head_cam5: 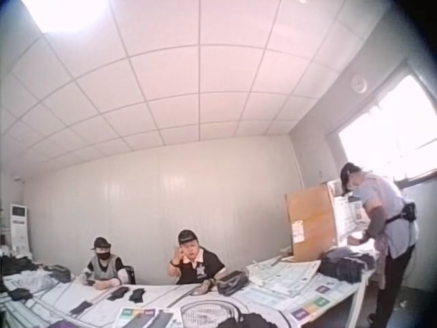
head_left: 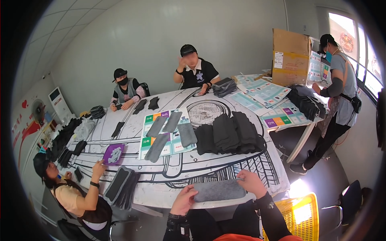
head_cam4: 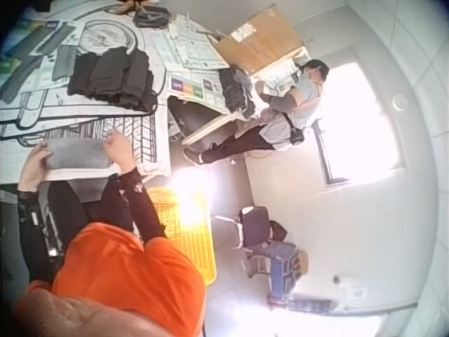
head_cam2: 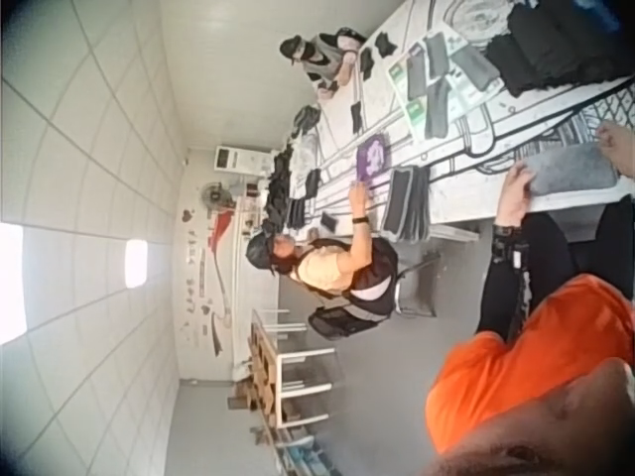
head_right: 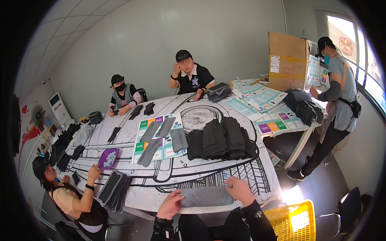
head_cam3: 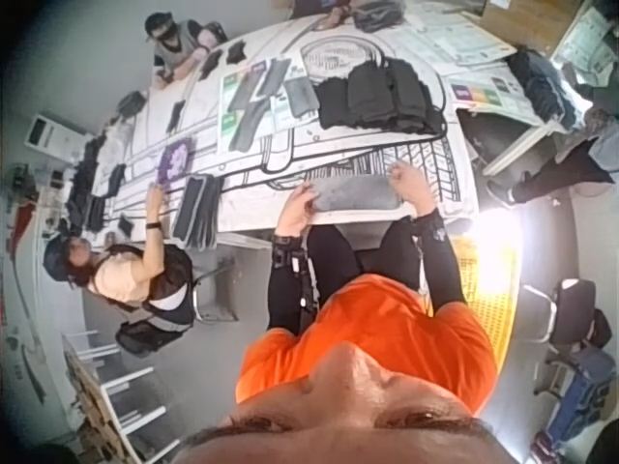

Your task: Organizing and assembling various shoe components at a manufacturing station.

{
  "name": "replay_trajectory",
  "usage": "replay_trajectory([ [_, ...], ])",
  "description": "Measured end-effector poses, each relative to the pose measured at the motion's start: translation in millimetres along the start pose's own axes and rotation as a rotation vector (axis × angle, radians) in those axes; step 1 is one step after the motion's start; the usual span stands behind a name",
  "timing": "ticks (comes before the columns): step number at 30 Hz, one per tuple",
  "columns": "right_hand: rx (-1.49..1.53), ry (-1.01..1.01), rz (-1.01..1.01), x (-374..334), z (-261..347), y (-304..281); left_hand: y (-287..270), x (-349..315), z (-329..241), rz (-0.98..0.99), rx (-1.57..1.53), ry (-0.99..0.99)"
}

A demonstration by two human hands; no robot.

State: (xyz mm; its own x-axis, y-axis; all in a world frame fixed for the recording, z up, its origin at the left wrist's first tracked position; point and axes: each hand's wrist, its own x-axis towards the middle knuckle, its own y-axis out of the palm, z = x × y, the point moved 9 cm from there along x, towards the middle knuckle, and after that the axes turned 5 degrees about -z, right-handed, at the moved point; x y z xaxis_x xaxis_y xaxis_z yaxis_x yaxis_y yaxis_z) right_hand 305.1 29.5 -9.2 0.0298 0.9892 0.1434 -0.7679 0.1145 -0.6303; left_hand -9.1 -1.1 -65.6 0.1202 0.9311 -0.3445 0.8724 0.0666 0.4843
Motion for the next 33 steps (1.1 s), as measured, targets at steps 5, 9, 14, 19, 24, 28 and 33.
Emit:
replay_trajectory([
  [5,0.019,-0.044,0.025,-2.0,6.1,5.3,1.2,-12.0,-7.3,0.136,-0.145,-0.051],
  [9,0.030,-0.042,0.038,3.4,10.0,4.8,-9.1,-12.3,-12.9,0.116,-0.211,-0.010],
  [14,0.023,-0.136,0.054,9.2,28.1,-0.7,-22.3,-8.4,-40.1,-0.135,0.338,0.352],
  [19,0.019,-0.169,0.055,12.0,31.6,1.4,-4.8,-8.1,-67.1,-0.297,0.976,0.735],
  [24,0.024,-0.164,0.066,10.6,31.4,1.0,14.4,-19.8,-69.1,-0.293,1.176,0.962],
  [28,0.033,-0.155,0.070,11.9,29.4,1.5,14.6,-28.8,-67.8,-0.285,1.165,1.002],
  [33,0.025,-0.154,0.067,14.7,26.1,1.1,22.9,-30.3,-69.2,-0.269,1.221,1.013],
])
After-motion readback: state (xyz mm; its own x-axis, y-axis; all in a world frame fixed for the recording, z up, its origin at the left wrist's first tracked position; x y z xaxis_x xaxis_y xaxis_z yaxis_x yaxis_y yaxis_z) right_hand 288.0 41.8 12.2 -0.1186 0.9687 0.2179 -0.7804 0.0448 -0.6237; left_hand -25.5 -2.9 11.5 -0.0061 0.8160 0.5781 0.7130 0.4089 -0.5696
